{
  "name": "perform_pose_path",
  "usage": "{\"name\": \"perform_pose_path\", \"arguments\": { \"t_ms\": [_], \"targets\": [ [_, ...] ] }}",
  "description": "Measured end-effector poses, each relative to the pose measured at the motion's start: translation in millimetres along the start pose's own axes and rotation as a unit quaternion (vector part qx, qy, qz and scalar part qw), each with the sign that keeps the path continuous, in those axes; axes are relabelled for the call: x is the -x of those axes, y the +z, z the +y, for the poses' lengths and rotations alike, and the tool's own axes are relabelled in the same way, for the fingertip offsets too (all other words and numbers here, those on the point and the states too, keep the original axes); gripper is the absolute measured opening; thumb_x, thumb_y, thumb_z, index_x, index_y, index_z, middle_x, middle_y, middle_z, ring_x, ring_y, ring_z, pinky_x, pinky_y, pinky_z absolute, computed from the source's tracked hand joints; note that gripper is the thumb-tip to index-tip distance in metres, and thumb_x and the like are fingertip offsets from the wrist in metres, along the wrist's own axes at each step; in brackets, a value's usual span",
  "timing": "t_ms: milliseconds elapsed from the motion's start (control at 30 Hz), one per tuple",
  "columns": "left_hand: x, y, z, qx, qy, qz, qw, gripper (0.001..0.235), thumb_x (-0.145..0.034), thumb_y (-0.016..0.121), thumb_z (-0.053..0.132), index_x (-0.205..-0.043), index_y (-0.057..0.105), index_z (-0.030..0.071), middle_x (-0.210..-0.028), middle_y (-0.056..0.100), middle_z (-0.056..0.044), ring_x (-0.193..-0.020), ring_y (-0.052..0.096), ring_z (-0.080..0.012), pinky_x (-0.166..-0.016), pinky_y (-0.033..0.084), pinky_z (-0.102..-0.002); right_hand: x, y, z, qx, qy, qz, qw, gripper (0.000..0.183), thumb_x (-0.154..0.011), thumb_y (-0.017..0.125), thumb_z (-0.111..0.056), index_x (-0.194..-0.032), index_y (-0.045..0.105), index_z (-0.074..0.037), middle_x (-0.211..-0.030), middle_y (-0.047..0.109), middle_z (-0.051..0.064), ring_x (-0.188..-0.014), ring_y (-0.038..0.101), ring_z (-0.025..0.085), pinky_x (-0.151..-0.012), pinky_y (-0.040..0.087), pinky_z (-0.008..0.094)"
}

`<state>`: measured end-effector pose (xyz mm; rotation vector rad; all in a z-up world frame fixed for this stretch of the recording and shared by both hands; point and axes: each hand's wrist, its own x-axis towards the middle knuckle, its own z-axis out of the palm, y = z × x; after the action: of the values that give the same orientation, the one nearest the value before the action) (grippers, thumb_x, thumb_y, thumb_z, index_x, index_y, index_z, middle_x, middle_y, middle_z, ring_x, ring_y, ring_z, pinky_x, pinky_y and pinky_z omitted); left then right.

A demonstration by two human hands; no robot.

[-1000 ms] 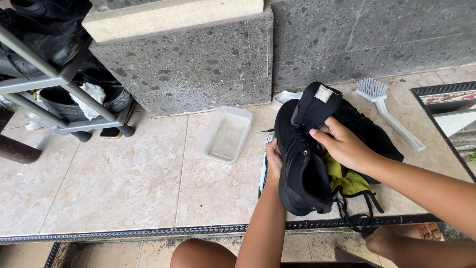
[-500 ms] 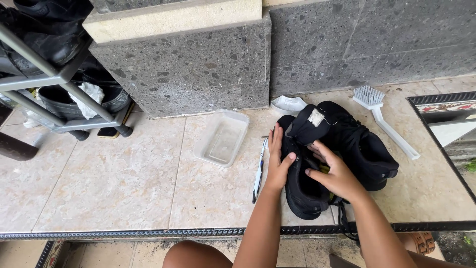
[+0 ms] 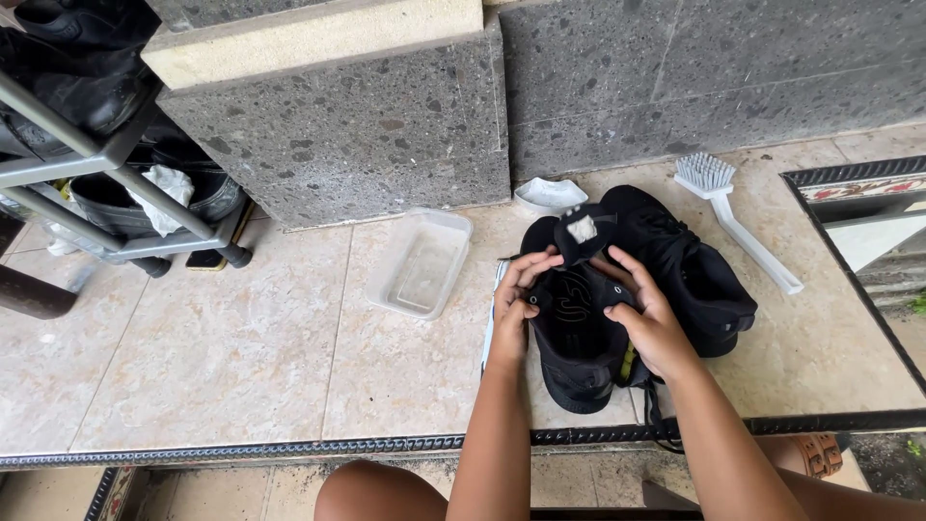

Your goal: Cleaning black sneakers by scrubbing the soles with a brush and wiping the uppers with a cloth.

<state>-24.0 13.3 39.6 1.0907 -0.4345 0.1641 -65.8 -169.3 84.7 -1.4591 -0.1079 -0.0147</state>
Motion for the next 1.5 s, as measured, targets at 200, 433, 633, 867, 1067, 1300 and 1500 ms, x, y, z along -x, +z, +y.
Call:
{"name": "perform_pose_path", "arguments": {
  "t_ms": [200, 433, 633, 867, 1067, 1300, 1500],
  "targets": [
    [-1, -8, -15, 0.041, 0.013, 0.001, 0.999, 0.092, -0.058, 0.047, 0.025, -0.145, 0.048, -0.003, -0.12, 0.065, -0.018, -0.121, 0.058, -0.0231, -0.108, 0.045, -0.039, 1, 6, -11, 0.098, -0.084, -0.037, 0.991, 0.103, -0.072, 0.041, 0.022, -0.166, 0.02, -0.014, -0.167, 0.029, 0.016, -0.154, 0.019, 0.037, -0.122, 0.018, 0.052],
    [0, 0, -12, 0.038, 0.031, -0.022, 0.999, 0.101, -0.065, 0.043, 0.023, -0.164, 0.031, 0.004, -0.155, 0.047, -0.015, -0.14, 0.044, -0.0225, -0.12, 0.035, -0.037, -12, -16, 33, 0.243, -0.12, -0.04, 0.962, 0.087, -0.071, 0.046, 0.017, -0.149, 0.057, -0.019, -0.146, 0.052, 0.003, -0.138, 0.04, 0.024, -0.122, 0.022, 0.047],
    [3, -6, -27, 0.054, 0.03, -0.014, 0.998, 0.098, -0.067, 0.045, 0.027, -0.161, 0.029, 0.003, -0.138, 0.057, -0.018, -0.127, 0.056, -0.0254, -0.11, 0.044, -0.039, -1, 2, 1, 0.142, -0.076, -0.031, 0.986, 0.094, -0.07, 0.04, 0.02, -0.159, 0.042, -0.012, -0.151, 0.053, 0.015, -0.147, 0.039, 0.028, -0.122, 0.026, 0.049],
    [1, -11, -32, 0.054, 0.032, -0.022, 0.998, 0.101, -0.067, 0.046, 0.028, -0.163, 0.027, 0.005, -0.139, 0.058, -0.017, -0.128, 0.055, -0.0234, -0.111, 0.044, -0.036, 2, 3, -6, 0.16, -0.069, -0.028, 0.984, 0.091, -0.069, 0.041, 0.019, -0.154, 0.05, -0.012, -0.144, 0.061, 0.015, -0.143, 0.046, 0.028, -0.121, 0.03, 0.05],
    [2, -2, -11, 0.02, 0.017, -0.019, 0.999, 0.095, -0.068, 0.043, 0.029, -0.16, 0.034, 0.003, -0.135, 0.061, -0.017, -0.129, 0.055, -0.0246, -0.114, 0.041, -0.039, -11, -18, 33, 0.191, -0.07, -0.031, 0.979, 0.081, -0.073, 0.041, 0.018, -0.145, 0.061, -0.012, -0.143, 0.059, 0.011, -0.138, 0.047, 0.026, -0.122, 0.026, 0.049],
    [-3, -1, 3, -0.101, 0.013, -0.003, 0.995, 0.078, -0.066, 0.041, 0.029, -0.138, 0.06, 0.004, -0.129, 0.069, -0.018, -0.129, 0.057, -0.0275, -0.116, 0.038, -0.045, -18, -3, -4, 0.165, -0.033, -0.034, 0.985, 0.08, -0.07, 0.059, 0.013, -0.145, 0.057, -0.014, -0.133, 0.066, 0.012, -0.128, 0.056, 0.023, -0.115, 0.038, 0.048],
    [-2, 4, 1, -0.136, 0.002, -0.017, 0.991, 0.076, -0.066, 0.043, 0.028, -0.136, 0.063, 0.006, -0.123, 0.072, -0.016, -0.119, 0.06, -0.0241, -0.106, 0.046, -0.042, -24, 30, -42, 0.234, -0.078, 0.045, 0.968, 0.069, -0.075, 0.081, -0.007, -0.14, 0.062, -0.018, -0.116, 0.074, 0.014, -0.112, 0.069, 0.025, -0.1, 0.051, 0.043]
  ]
}}
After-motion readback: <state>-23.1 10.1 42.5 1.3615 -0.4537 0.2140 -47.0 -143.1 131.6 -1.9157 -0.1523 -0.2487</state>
